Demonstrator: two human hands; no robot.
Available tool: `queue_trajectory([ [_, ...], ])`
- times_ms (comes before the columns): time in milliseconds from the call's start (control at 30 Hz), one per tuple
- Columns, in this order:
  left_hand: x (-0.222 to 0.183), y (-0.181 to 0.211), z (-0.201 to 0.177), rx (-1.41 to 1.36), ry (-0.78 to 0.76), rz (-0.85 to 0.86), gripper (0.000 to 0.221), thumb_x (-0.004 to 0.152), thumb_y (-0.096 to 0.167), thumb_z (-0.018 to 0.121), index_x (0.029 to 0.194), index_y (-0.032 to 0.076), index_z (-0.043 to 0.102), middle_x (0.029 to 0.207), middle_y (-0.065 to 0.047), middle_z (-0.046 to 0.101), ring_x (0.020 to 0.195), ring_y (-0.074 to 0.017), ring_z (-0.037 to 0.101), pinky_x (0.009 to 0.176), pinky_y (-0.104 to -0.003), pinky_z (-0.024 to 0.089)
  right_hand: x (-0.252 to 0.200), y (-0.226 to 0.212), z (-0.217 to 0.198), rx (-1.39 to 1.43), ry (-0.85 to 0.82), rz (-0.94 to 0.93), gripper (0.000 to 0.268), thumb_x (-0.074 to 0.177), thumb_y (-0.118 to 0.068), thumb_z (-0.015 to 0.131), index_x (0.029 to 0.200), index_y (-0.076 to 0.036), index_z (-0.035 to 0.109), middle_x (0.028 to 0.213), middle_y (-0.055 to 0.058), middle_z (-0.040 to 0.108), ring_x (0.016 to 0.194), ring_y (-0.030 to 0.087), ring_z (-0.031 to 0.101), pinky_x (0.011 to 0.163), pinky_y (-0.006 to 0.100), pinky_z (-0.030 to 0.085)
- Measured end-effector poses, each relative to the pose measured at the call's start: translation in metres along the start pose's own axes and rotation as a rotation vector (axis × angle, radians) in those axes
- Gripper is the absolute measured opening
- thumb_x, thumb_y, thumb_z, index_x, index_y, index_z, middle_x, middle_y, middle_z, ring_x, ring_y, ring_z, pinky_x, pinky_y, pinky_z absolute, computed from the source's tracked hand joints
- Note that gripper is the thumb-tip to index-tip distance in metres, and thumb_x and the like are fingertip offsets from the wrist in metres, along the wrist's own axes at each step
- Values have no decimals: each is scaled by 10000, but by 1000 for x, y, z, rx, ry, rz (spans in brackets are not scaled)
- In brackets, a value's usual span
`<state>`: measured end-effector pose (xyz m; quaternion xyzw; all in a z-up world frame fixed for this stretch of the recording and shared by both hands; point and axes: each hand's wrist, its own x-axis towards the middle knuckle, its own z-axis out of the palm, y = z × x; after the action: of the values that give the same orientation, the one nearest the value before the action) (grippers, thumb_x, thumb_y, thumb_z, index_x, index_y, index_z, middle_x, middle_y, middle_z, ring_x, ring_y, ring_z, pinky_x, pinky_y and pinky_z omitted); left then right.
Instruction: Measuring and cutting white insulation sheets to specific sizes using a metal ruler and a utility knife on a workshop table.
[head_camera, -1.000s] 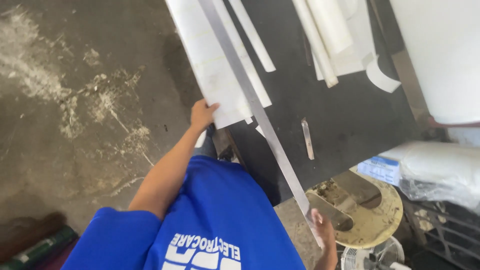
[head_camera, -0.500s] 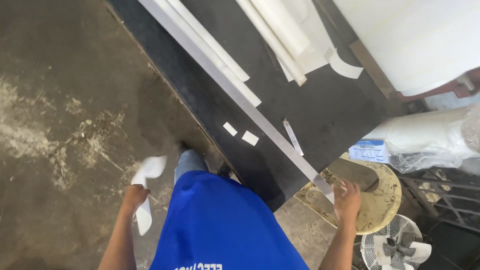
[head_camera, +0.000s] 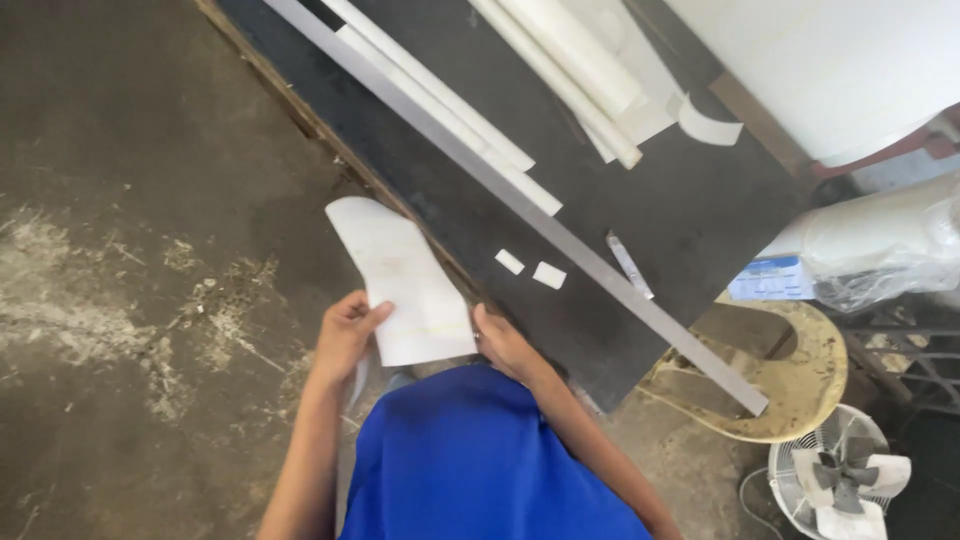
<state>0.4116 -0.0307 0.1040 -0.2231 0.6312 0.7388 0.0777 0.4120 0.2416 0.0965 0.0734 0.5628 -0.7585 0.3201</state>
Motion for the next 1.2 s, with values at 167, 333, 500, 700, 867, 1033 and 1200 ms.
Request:
queue_trajectory([
  [167, -42, -23, -49, -111, 1, -102, 259, 959, 118, 848, 821, 35, 645, 683, -47, 554, 314, -95, 406, 303, -218, 292, 18, 13, 42, 307, -82, -113, 768, 1126, -633, 353, 1555, -39, 582, 1320, 227, 761, 1184, 343, 757, 1015, 550, 622],
  [333, -41, -54, -145, 126, 91, -178, 192, 897, 130, 907, 854, 42, 742, 744, -47, 623, 523, -113, 571, 425, -225, 427, 36, 19, -16, -1052, 406, -291, 392, 1077, -440, 693, 1280, -115, 770, 1115, 131, 816, 1063, 336, 785, 968, 488, 611],
  [500, -26, -22, -183, 197, 172, -202, 210, 935, 150, 888, 864, 43, 722, 762, -54, 603, 582, -131, 580, 471, -241, 456, 49, -25, -64, -1052, 588, -228, 229, 1036, -188, 767, 1231, -71, 790, 1097, 164, 801, 1060, 373, 776, 970, 475, 598],
  [700, 50, -52, -210, 240, 278, -176, 260, 953, 162, 864, 813, 90, 657, 719, -25, 576, 576, -103, 544, 453, -231, 391, 167, -79, -132, -1174, 606, -293, 285, 1095, -326, 759, 1260, -94, 777, 1100, 150, 768, 1056, 361, 755, 968, 505, 568],
  [867, 89, -24, -203, 218, 257, -248, 322, 1018, 196, 794, 771, 145, 593, 713, 26, 576, 655, -83, 499, 566, -281, 398, 265, -106, -158, -1408, 584, -603, 447, 1065, -216, 816, 1437, -37, 646, 1440, 252, 573, 1248, 520, 496, 987, 634, 501],
  [1033, 118, 9, -192, 206, 379, -225, 428, 1010, 176, 787, 742, 224, 456, 730, 77, 487, 661, -56, 426, 572, -257, 367, 273, -124, -159, -1629, 419, -758, 395, 1195, -421, 538, 1385, -201, 804, 1622, 163, 581, 1532, 551, 355, 1139, 796, 345],
  [1200, 145, 33, -170, 235, 387, -256, 487, 1028, 192, 782, 714, 221, 411, 687, 78, 441, 638, -60, 389, 561, -264, 331, 274, -141, -176, -1693, 333, -827, 390, 1166, -495, 603, 1453, -269, 742, 1677, 122, 537, 1581, 496, 356, 1179, 804, 354],
])
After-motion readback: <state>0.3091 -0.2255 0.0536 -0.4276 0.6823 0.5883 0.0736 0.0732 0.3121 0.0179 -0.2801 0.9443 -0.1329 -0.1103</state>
